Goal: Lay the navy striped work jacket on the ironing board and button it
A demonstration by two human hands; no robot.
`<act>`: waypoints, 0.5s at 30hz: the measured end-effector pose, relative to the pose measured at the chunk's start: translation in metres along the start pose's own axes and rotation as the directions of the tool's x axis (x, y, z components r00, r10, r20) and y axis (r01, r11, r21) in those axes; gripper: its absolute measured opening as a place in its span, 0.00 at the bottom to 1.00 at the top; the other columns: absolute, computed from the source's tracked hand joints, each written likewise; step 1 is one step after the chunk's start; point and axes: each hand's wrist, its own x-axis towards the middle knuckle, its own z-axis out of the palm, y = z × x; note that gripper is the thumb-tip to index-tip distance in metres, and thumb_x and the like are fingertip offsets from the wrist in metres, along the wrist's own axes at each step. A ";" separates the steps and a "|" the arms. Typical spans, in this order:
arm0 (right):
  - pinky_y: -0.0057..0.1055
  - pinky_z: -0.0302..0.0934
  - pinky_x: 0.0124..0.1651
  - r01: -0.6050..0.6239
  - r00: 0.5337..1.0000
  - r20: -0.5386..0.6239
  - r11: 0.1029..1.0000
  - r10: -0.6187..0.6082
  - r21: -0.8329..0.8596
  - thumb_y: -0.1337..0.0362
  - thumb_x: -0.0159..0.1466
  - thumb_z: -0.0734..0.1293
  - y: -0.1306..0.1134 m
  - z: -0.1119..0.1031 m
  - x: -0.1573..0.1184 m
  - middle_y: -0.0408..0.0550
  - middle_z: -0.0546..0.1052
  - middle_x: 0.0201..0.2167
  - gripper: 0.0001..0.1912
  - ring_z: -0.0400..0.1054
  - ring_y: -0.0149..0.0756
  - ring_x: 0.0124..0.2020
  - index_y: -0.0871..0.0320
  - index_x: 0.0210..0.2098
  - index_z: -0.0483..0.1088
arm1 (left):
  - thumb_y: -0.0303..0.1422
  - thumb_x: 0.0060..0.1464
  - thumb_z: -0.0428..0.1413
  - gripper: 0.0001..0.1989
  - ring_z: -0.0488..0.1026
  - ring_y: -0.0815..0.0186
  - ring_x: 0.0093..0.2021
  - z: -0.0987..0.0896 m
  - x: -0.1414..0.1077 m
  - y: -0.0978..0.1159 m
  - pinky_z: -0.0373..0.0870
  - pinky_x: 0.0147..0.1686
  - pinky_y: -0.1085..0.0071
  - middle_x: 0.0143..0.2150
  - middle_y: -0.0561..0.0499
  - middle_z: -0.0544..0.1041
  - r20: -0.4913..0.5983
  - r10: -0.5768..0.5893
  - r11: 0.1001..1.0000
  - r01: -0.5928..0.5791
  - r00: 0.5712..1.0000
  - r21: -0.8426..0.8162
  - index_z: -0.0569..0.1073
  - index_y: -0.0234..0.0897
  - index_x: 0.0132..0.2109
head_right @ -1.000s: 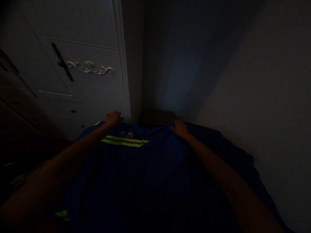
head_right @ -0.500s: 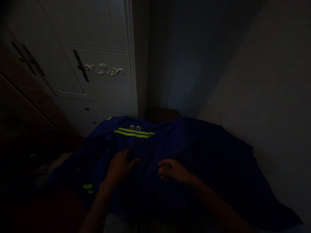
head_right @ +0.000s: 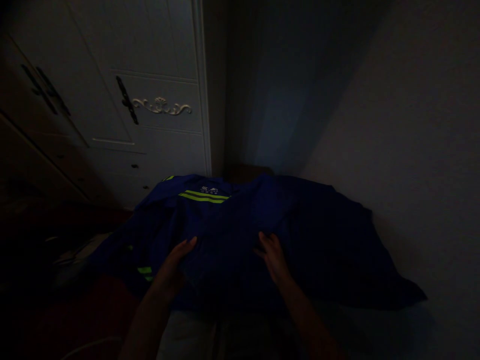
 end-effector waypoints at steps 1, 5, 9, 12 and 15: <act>0.36 0.75 0.39 0.004 1.000 0.008 0.999 -0.004 0.041 0.57 0.50 0.78 -0.005 0.002 0.005 0.45 0.79 0.41 0.23 0.75 0.39 0.40 0.53 0.42 0.69 | 0.38 0.47 0.66 0.18 0.79 0.58 0.42 0.001 -0.003 -0.009 0.75 0.45 0.63 0.42 0.44 0.82 0.029 -0.035 0.997 0.037 0.999 -0.063 0.75 0.35 0.45; 0.28 0.72 0.28 0.023 0.998 -0.057 0.989 -0.015 0.143 0.67 0.49 0.78 -0.033 0.005 0.028 0.43 0.80 0.32 0.15 0.73 0.32 0.27 0.56 0.33 0.71 | 0.37 0.46 0.67 0.20 0.79 0.57 0.46 -0.005 0.003 -0.054 0.73 0.50 0.63 0.45 0.43 0.81 0.096 -0.113 0.991 0.119 0.989 -0.059 0.76 0.35 0.46; 0.26 0.70 0.27 0.139 0.983 -0.132 0.988 -0.128 0.075 0.69 0.50 0.76 -0.061 -0.006 0.030 0.43 0.79 0.30 0.12 0.73 0.31 0.26 0.57 0.31 0.71 | 0.45 0.39 0.69 0.27 0.77 0.52 0.50 -0.019 0.017 -0.093 0.72 0.52 0.60 0.48 0.41 0.80 0.111 -0.066 0.993 0.055 0.992 0.108 0.77 0.35 0.45; 0.29 0.72 0.30 0.131 0.985 -0.109 0.991 -0.133 -0.021 0.65 0.52 0.76 -0.071 -0.024 0.020 0.44 0.80 0.33 0.13 0.74 0.34 0.30 0.56 0.34 0.72 | 0.53 0.36 0.66 0.33 0.75 0.50 0.52 -0.028 0.019 -0.108 0.71 0.52 0.60 0.50 0.39 0.80 0.150 -0.006 0.961 -0.035 0.989 0.274 0.77 0.33 0.46; 0.31 0.72 0.32 0.021 1.000 -0.015 0.990 -0.023 -0.139 0.58 0.54 0.76 -0.076 -0.043 0.015 0.47 0.80 0.36 0.14 0.75 0.37 0.33 0.56 0.37 0.73 | 0.58 0.46 0.57 0.33 0.75 0.51 0.52 -0.037 0.011 -0.107 0.68 0.52 0.61 0.51 0.39 0.79 0.207 0.037 0.810 -0.151 0.978 0.567 0.77 0.33 0.47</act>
